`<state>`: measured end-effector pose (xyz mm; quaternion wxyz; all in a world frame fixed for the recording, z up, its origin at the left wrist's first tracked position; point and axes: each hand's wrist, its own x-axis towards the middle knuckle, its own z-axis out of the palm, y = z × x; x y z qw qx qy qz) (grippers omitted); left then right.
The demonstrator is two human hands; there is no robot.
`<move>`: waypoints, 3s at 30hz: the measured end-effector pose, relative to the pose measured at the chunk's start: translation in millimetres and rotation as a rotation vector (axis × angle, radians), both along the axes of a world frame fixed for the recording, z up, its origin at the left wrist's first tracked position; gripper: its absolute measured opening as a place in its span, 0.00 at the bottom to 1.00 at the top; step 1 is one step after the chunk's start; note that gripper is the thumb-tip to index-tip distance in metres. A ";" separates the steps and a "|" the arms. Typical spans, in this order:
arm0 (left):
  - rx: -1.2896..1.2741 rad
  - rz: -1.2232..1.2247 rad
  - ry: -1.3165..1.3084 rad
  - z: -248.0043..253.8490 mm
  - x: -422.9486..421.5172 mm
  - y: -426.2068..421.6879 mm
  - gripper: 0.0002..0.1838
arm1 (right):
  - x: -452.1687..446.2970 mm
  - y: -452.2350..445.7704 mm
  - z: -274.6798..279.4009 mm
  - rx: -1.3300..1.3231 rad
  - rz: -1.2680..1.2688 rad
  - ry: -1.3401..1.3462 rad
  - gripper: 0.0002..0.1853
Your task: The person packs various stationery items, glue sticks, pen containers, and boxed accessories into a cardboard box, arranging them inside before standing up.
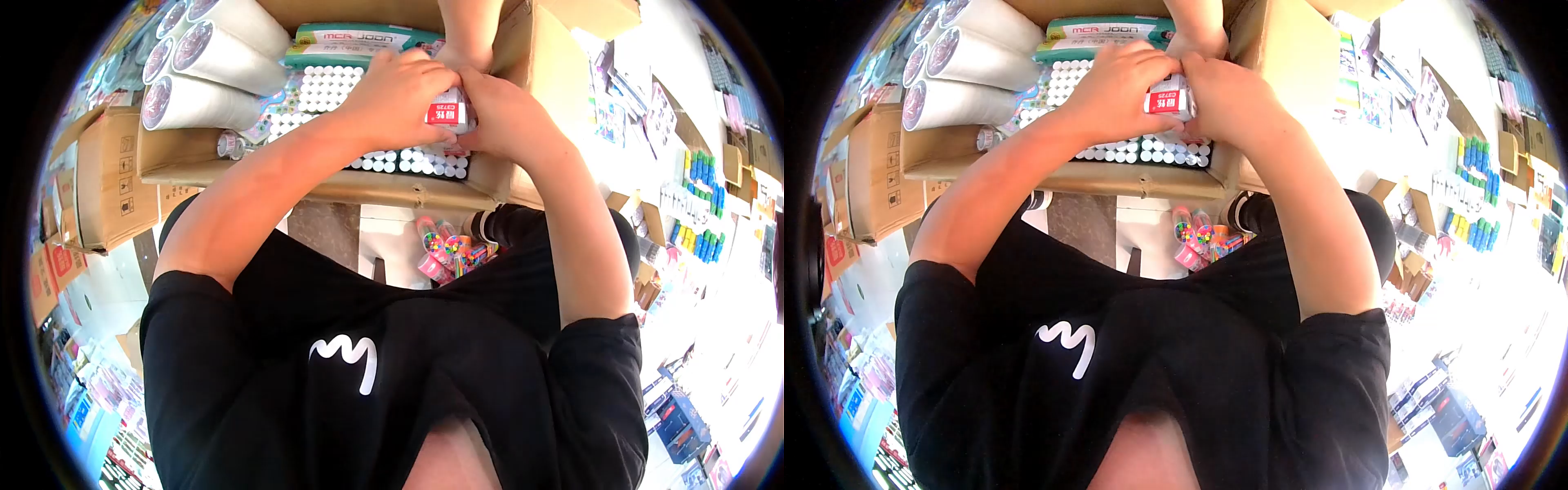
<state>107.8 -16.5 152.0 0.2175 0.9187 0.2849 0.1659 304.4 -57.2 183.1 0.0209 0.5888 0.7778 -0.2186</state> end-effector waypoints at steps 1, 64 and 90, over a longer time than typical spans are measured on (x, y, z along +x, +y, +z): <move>-0.035 0.009 -0.109 -5.6 2.0 -2.8 0.33 | 0.7 2.9 5.3 -0.049 -0.006 -0.016 0.35; -0.548 0.221 0.168 25.5 -69.9 17.2 0.31 | 37.7 31.1 -28.8 0.254 -0.476 -0.114 0.33; -0.159 0.081 0.317 9.2 -39.3 -34.3 0.34 | 42.2 34.7 -42.0 0.266 -0.610 -0.005 0.32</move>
